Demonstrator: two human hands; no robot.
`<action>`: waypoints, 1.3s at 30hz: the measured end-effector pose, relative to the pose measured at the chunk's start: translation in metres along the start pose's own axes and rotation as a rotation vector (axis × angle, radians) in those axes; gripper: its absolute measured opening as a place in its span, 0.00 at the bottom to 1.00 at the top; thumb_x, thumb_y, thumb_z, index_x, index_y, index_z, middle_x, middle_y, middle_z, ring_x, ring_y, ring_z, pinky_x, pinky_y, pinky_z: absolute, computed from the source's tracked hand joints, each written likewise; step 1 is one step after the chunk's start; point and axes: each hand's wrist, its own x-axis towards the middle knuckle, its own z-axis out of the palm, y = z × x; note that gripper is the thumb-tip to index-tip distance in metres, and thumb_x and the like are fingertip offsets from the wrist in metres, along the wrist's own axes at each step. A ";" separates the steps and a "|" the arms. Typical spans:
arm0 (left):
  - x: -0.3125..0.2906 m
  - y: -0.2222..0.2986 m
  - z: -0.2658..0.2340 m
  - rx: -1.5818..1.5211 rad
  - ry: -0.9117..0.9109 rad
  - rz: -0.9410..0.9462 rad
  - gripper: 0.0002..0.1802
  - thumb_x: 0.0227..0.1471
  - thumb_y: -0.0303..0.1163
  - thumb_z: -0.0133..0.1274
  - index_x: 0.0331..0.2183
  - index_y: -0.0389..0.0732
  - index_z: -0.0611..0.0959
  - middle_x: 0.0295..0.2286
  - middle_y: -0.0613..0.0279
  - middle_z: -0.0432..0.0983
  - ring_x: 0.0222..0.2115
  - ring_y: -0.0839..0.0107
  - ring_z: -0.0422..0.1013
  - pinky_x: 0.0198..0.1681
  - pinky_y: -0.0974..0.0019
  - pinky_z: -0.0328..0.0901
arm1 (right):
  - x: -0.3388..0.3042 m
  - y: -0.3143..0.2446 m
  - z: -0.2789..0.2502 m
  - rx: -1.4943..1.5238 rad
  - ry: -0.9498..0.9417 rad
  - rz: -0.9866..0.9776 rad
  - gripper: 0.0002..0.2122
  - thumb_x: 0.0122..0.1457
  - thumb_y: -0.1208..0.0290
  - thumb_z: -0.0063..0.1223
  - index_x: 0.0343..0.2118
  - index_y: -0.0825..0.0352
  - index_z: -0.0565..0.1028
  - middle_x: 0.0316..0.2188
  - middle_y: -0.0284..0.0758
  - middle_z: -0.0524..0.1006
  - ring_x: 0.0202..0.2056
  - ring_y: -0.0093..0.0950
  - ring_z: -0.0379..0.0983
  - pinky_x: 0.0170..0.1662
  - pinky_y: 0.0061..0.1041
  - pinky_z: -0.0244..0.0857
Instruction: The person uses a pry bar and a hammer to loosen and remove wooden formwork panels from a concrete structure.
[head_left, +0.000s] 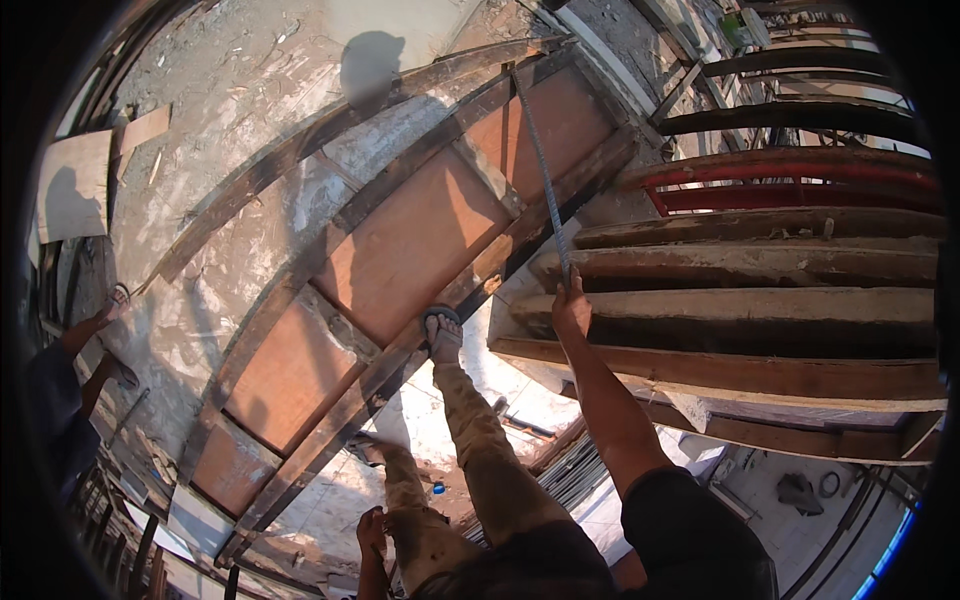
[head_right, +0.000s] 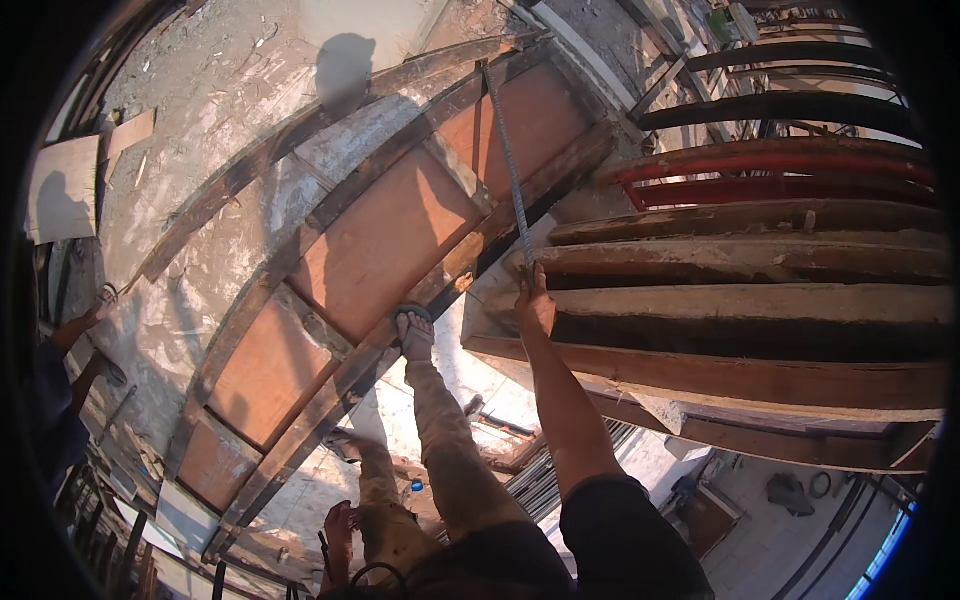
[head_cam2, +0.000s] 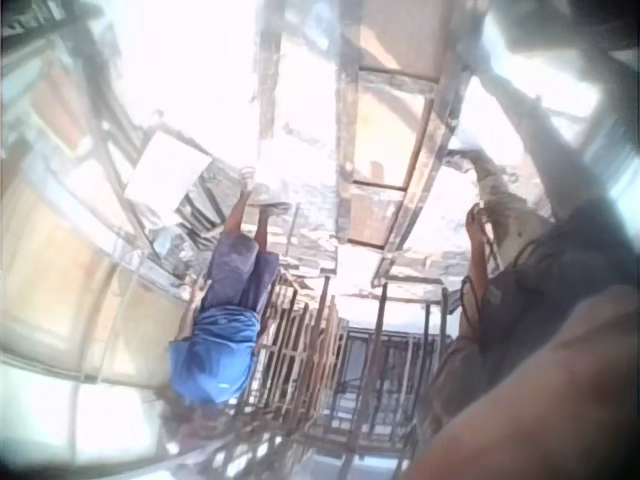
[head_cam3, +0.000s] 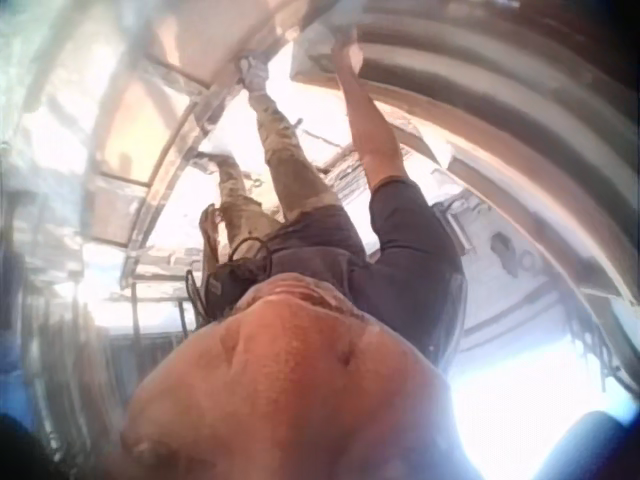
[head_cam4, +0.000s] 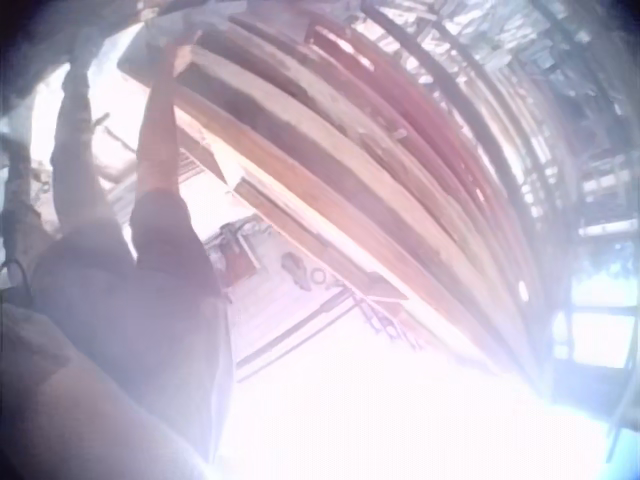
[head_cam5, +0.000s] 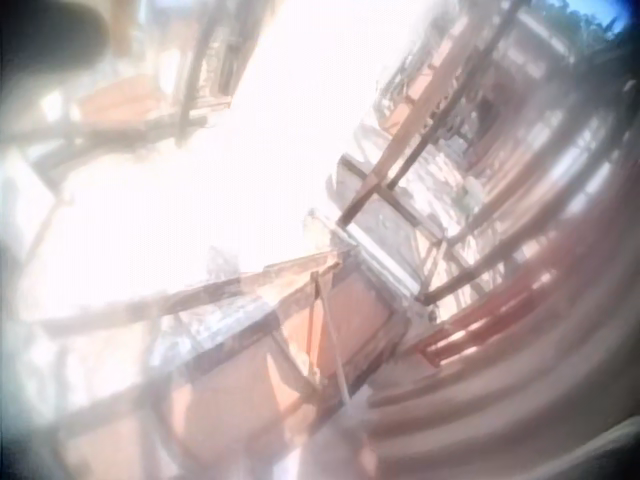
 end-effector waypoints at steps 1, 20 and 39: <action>-0.003 -0.001 -0.007 0.005 0.007 -0.005 0.19 0.62 0.41 0.52 0.48 0.39 0.76 0.31 0.61 0.77 0.28 0.73 0.74 0.26 0.71 0.67 | -0.009 -0.007 0.011 -0.016 -0.024 0.009 0.26 0.62 0.60 0.48 0.64 0.46 0.63 0.44 0.51 0.79 0.44 0.53 0.76 0.49 0.48 0.69; 0.014 0.008 0.055 -0.115 -0.045 0.081 0.19 0.61 0.41 0.53 0.48 0.38 0.76 0.27 0.65 0.74 0.24 0.77 0.70 0.24 0.74 0.63 | 0.169 -0.286 -0.337 -0.309 0.047 -0.491 0.18 0.51 0.64 0.60 0.45 0.63 0.82 0.35 0.45 0.83 0.38 0.37 0.81 0.44 0.35 0.72; -0.003 0.046 0.046 -0.287 -0.063 0.085 0.15 0.63 0.35 0.51 0.48 0.39 0.75 0.26 0.70 0.70 0.22 0.84 0.63 0.22 0.78 0.56 | 0.048 -0.081 -0.079 -0.088 0.064 -0.054 0.26 0.61 0.59 0.49 0.64 0.47 0.65 0.47 0.46 0.79 0.50 0.47 0.75 0.54 0.43 0.67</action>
